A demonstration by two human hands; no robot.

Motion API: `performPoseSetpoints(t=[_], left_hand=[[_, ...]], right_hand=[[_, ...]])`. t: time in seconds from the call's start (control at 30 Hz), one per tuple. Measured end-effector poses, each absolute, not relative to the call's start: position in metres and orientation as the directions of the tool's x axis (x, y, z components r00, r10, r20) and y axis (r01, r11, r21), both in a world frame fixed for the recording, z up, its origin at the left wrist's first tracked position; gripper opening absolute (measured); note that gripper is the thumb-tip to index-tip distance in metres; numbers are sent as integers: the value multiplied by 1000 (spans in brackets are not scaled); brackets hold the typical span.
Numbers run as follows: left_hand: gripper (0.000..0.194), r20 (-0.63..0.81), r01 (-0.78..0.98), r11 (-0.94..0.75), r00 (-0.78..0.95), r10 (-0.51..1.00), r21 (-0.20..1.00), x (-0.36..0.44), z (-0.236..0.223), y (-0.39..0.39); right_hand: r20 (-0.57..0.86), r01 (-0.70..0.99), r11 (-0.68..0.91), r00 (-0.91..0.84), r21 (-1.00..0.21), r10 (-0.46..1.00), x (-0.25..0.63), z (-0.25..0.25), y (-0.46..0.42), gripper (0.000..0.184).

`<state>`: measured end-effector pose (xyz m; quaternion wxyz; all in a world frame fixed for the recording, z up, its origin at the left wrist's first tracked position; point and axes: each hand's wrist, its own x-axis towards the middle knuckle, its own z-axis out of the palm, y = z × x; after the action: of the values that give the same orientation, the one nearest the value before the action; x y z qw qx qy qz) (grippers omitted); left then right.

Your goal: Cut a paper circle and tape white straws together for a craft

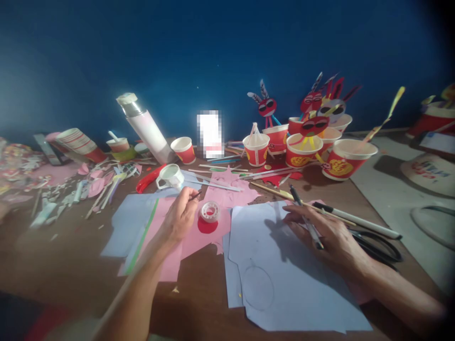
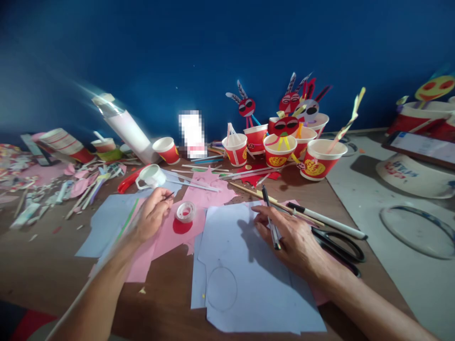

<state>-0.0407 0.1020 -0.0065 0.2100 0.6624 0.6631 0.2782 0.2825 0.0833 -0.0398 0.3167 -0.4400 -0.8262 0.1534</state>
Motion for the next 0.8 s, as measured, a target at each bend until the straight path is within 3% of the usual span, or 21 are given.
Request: performPoseSetpoints(t=[0.4,0.5,0.63,0.7,0.8], left_hand=[[20,237,872,-110,-8,971,478,-45,-5,103],[21,204,797,-98,-32,978,596,-44,2,101],[25,10,497,-34,52,999,867,-29,18,88],[26,-77,366,19,145,986,930,-18,25,80],[24,-134,285,46,298,945,957,-3,28,73]], right_hand=[[413,602,607,-446,-519,794,281,-35,81,26],[382,554,589,-451,-588,806,283,-30,79,27],[317,426,428,-308,-797,897,282,-22,71,42],[275,312,333,-215,-890,937,279,-19,68,44],[212,72,231,-205,-970,956,273,-15,64,31]])
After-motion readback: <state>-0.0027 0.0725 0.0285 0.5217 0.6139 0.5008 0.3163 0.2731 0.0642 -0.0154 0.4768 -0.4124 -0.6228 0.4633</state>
